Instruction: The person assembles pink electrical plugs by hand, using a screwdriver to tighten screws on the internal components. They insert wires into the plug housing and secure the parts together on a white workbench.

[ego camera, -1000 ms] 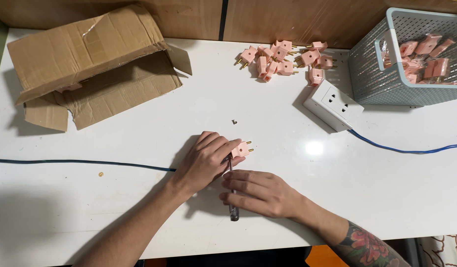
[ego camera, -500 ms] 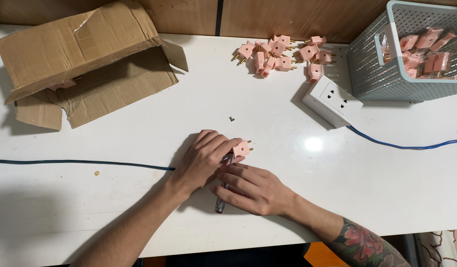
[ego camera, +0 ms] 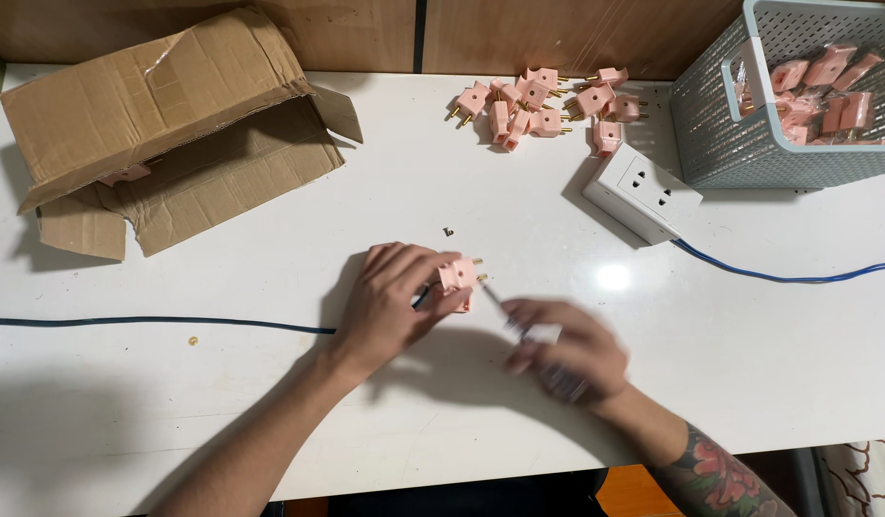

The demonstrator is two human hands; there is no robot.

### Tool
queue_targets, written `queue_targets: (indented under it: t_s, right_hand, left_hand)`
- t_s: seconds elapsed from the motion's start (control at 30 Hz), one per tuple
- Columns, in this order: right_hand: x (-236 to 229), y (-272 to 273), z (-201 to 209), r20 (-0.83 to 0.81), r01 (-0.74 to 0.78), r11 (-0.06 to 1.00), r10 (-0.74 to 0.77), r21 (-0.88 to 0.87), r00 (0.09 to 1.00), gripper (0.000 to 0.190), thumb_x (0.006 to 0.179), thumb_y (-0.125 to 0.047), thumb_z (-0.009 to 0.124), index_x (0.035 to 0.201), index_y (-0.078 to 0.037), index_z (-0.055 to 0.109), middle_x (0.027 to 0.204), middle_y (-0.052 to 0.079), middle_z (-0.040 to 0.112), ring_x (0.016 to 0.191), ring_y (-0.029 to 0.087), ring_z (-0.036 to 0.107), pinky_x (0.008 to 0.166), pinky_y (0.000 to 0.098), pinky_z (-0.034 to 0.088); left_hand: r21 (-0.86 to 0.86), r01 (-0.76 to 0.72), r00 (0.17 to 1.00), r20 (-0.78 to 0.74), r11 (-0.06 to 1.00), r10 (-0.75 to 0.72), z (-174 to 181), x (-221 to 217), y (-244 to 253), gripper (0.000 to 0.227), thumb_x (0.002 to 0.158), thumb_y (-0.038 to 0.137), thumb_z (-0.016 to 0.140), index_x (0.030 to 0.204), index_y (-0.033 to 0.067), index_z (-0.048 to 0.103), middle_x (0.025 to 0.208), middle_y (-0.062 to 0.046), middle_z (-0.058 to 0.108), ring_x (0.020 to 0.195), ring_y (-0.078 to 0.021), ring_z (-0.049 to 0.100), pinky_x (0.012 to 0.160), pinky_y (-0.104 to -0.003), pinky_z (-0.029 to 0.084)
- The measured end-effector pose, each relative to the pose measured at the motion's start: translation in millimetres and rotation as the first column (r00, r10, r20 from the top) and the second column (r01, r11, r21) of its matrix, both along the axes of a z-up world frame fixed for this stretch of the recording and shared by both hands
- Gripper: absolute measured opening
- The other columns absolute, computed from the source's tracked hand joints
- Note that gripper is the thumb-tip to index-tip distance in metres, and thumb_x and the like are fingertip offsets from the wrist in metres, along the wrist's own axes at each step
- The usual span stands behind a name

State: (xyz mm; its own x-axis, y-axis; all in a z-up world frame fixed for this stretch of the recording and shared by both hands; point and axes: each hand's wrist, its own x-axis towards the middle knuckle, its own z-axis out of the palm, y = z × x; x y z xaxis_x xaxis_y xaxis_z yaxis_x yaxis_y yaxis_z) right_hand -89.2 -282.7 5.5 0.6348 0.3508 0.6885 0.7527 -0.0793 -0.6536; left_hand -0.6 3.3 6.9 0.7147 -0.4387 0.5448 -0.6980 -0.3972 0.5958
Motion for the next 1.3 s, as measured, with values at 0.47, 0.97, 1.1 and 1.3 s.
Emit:
queue_targets:
  t_s: [0.47,0.97,1.1,1.3]
  right_hand:
    - [51,18,14,-0.313,0.428,0.903,-0.401,0.022,0.861,0.03,0.1,0.001,0.084,0.128,0.007,0.074,0.107,0.019,0.082,0.098,0.033,0.088,0.091,0.0475,0.07]
    - [45,3,19,-0.289,0.349,0.924,-0.296,0.153,0.91,0.056,0.095,0.014,0.083,0.145,0.015,0.057,0.107,0.026,0.08,0.097,0.034,0.086,0.091,0.0471,0.071]
    - [38,20,19,-0.265,0.284,0.954,-0.251,0.097,0.931,0.06,0.093,0.014,0.084,0.147,0.009,0.06,0.108,0.024,0.082,0.102,0.035,0.087,0.091,0.0472,0.072]
    - [39,26,15,-0.264,0.244,0.968,-0.22,0.062,0.939,0.056,0.094,0.014,0.082,0.146,0.007,0.062,0.109,0.023,0.084,0.098,0.032,0.087,0.091,0.0474,0.073]
  left_hand:
    - [-0.113,-0.015,0.997,-0.071,0.993,0.007,4,0,4,0.014,0.1,0.007,0.087,0.106,0.0156,0.078,0.111,0.004,0.079,0.098,-0.0172,0.081,0.098,-0.037,0.063]
    - [0.166,0.09,0.989,0.099,0.982,-0.107,-9,-9,-8,0.027,0.101,0.033,0.091,0.107,0.0152,0.072,0.093,0.0,0.068,0.094,-0.0209,0.072,0.1,-0.043,0.057]
    - [0.192,0.045,0.994,0.089,0.98,-0.063,1,-13,-14,0.029,0.101,0.04,0.092,0.107,0.0162,0.077,0.092,0.002,0.068,0.096,-0.018,0.068,0.101,-0.043,0.053]
    - [0.175,0.033,0.995,0.086,0.984,-0.049,3,-14,-14,0.025,0.1,0.039,0.092,0.106,0.0172,0.081,0.092,0.002,0.069,0.097,-0.0187,0.067,0.102,-0.046,0.051]
